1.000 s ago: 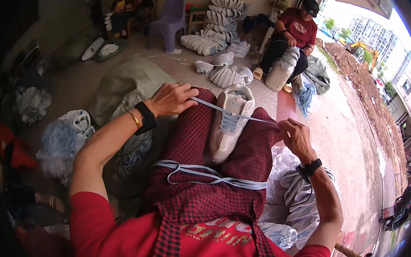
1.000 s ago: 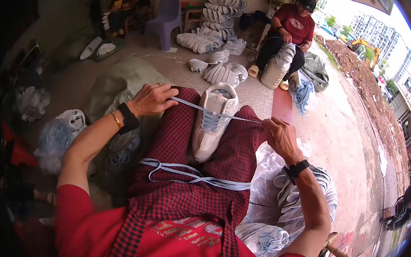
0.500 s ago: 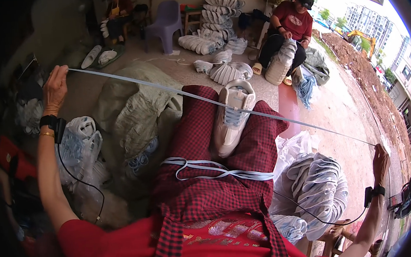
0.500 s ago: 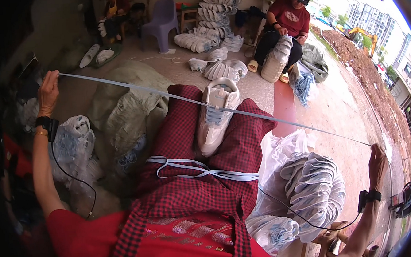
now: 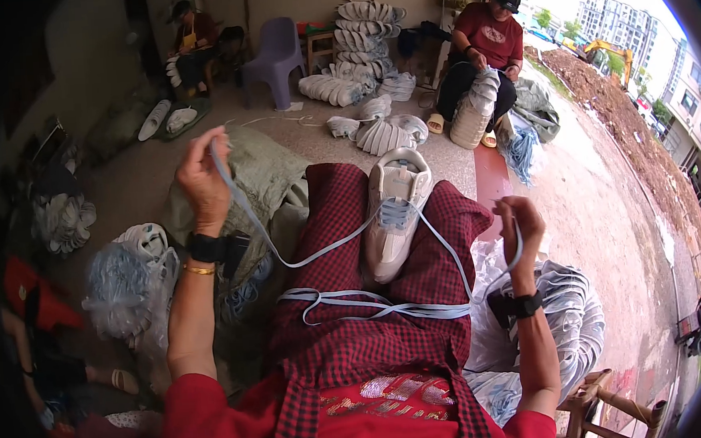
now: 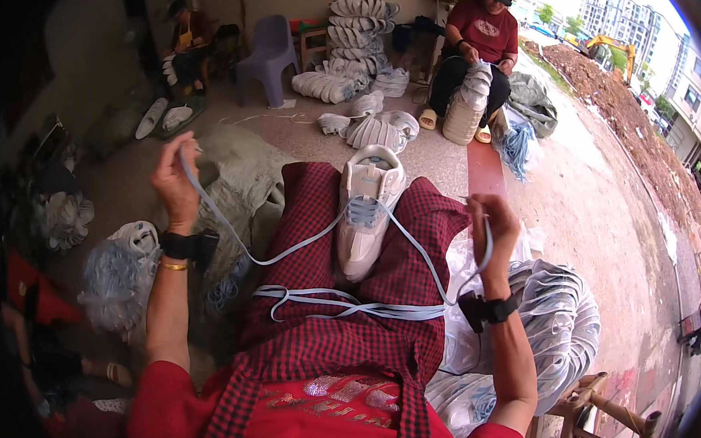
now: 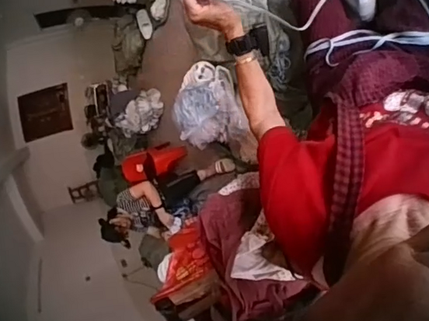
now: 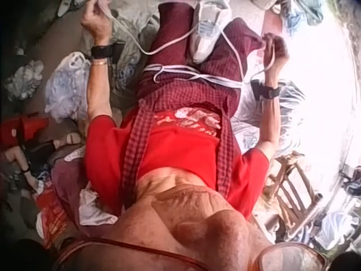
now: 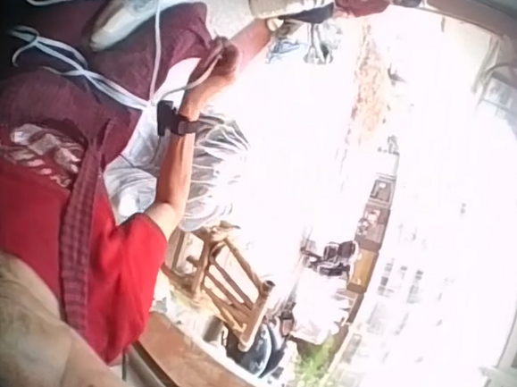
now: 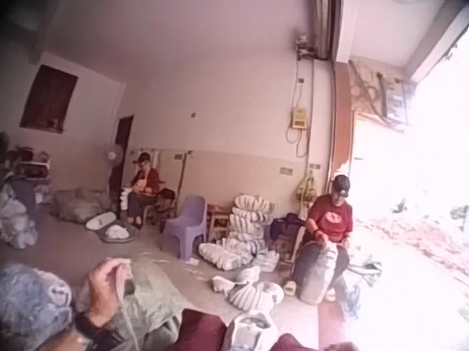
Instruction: Insert laces into a white sneaker and tie them.
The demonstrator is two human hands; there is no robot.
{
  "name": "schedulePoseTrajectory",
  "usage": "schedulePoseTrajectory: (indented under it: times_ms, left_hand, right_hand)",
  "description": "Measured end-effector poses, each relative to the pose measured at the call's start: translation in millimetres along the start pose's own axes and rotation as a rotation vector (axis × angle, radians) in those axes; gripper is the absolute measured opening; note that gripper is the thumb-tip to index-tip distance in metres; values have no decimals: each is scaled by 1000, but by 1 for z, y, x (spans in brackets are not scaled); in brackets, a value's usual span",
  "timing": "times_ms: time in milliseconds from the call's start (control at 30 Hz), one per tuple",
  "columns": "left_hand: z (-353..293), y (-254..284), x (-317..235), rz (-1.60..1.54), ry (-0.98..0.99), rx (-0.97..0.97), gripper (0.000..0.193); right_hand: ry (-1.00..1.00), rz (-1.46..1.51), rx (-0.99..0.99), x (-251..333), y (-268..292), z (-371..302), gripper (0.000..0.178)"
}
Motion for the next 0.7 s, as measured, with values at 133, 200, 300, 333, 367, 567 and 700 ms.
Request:
schedulePoseTrajectory:
  times_ms: [133,200,300,333,367,567,700]
  left_hand:
    - [-52,-109,-9,-282,357,364,17]
    - [-78,-142,-10,-390,479,527,15]
    - [-105,-161,-3,-461,520,631,14]
    - [-110,-164,2,-439,533,638,14]
    - [-112,-164,2,-439,540,635,14]
    - [-122,-159,13,-481,602,608,17]
    - [-125,-156,11,-504,656,600,19]
  right_hand:
    - [131,61,244,-10,-74,12,10]
    - [33,51,325,-29,-90,12,7]
    - [81,18,367,-34,-97,10,4]
    - [98,5,378,-34,-97,10,4]
    - [96,3,384,-34,-97,10,4]
    - [106,-192,356,-22,-97,15,8]
    - [80,-202,357,-28,-103,19,10]
Point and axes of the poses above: each hand's wrist, its own z-axis towards the middle knuckle, its own y-axis out of the back of the hand, x = y × z, the point moved 2 cm from there along z, towards the middle knuckle, and after that the axes turned 4 degrees about y, right-handed, at the moved point
